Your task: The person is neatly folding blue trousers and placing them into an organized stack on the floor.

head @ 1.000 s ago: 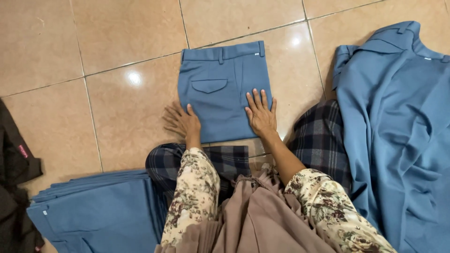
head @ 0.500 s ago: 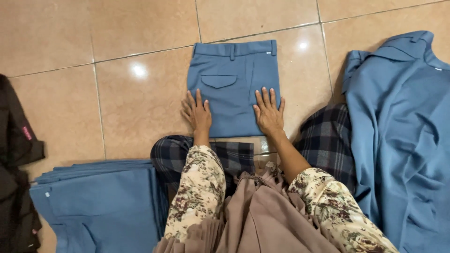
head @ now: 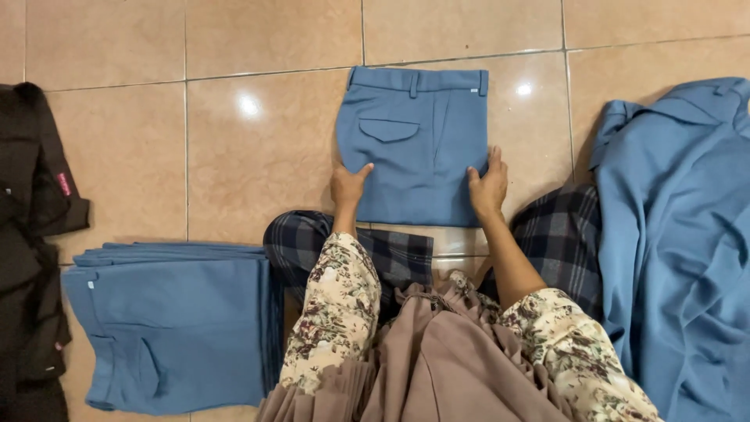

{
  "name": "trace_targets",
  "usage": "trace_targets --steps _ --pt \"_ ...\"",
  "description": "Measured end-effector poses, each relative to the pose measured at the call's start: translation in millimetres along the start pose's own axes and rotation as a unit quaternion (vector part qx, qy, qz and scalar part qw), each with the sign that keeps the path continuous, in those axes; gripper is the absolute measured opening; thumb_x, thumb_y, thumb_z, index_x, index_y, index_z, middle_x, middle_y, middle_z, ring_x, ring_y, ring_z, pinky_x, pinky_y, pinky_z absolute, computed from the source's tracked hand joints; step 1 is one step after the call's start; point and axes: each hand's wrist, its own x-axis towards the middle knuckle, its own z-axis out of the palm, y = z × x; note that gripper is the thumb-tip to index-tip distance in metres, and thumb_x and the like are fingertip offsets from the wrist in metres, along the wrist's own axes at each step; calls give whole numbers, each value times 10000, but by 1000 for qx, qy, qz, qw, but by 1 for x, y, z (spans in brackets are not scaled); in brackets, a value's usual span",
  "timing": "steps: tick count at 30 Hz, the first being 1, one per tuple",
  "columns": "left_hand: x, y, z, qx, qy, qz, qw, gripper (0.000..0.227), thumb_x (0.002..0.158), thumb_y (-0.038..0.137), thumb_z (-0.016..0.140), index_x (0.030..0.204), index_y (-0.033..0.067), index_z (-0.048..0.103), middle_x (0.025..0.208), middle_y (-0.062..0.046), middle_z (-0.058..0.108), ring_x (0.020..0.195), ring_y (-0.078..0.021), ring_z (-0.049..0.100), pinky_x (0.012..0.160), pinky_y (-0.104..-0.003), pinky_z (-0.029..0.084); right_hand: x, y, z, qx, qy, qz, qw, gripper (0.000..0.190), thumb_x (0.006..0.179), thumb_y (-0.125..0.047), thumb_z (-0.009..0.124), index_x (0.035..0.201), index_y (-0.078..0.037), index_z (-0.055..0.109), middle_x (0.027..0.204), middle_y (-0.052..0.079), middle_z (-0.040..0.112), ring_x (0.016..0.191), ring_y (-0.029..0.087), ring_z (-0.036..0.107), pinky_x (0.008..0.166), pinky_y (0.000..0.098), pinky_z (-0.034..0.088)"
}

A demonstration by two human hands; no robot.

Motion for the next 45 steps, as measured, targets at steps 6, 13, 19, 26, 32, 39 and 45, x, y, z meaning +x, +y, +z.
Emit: trace_targets --steps 6,13,19,26,32,39,45 --pt "-28 33 -6 82 33 0 996 525 809 447 821 1074 11 697 996 -203 716 1022 -423 713 808 -556 601 2 -2 -2 -93 -155 173 968 592 909 -499 738 1421 -261 557 1257 104 691 1179 395 650 933 617 496" --pt "3 12 29 47 8 -54 997 419 858 405 742 1068 48 678 1027 -195 738 1061 -410 712 837 -556 593 -1 -4 2 -100 -163 152 970 472 905 -506 747 1258 -224 607 1181 130 717 1114 407 681 886 606 526" --pt "11 20 19 -42 -39 -66 996 540 834 392 785 1091 -75 698 1087 -306 713 1127 -456 676 914 -552 571 5 -35 -22 58 -165 125 977 454 922 -255 776 1275 -22 612 1176 305 683 1147 504 627 934 610 513" --pt "14 45 -8 -142 -16 -106 984 637 773 418 818 1129 -91 674 1121 -320 704 1140 -455 673 913 -541 577 28 -80 -42 103 -184 31 977 381 931 -170 774 1233 30 658 1111 360 670 1108 560 608 901 648 490" --pt "0 73 -135 -165 93 -58 980 565 700 401 829 976 -84 743 971 -295 747 1044 -461 713 875 -537 594 48 -164 -26 224 -239 -88 941 361 960 -144 811 1261 -7 665 1030 267 670 976 382 677 797 500 543" --pt "-103 3 -337 -202 289 -52 934 658 739 511 813 935 -112 738 956 -355 713 1048 -503 682 827 -597 555 -12 -358 17 261 -334 -244 872 331 949 -153 840 1225 -22 712 931 240 669 877 339 687 684 449 539" --pt "-271 -53 -440 -268 508 -76 815 486 811 362 881 999 -68 754 965 -275 752 981 -328 719 838 -456 545 -140 -481 56 328 -450 -327 764 362 915 -154 815 1261 -119 715 971 179 700 922 320 671 774 454 535"
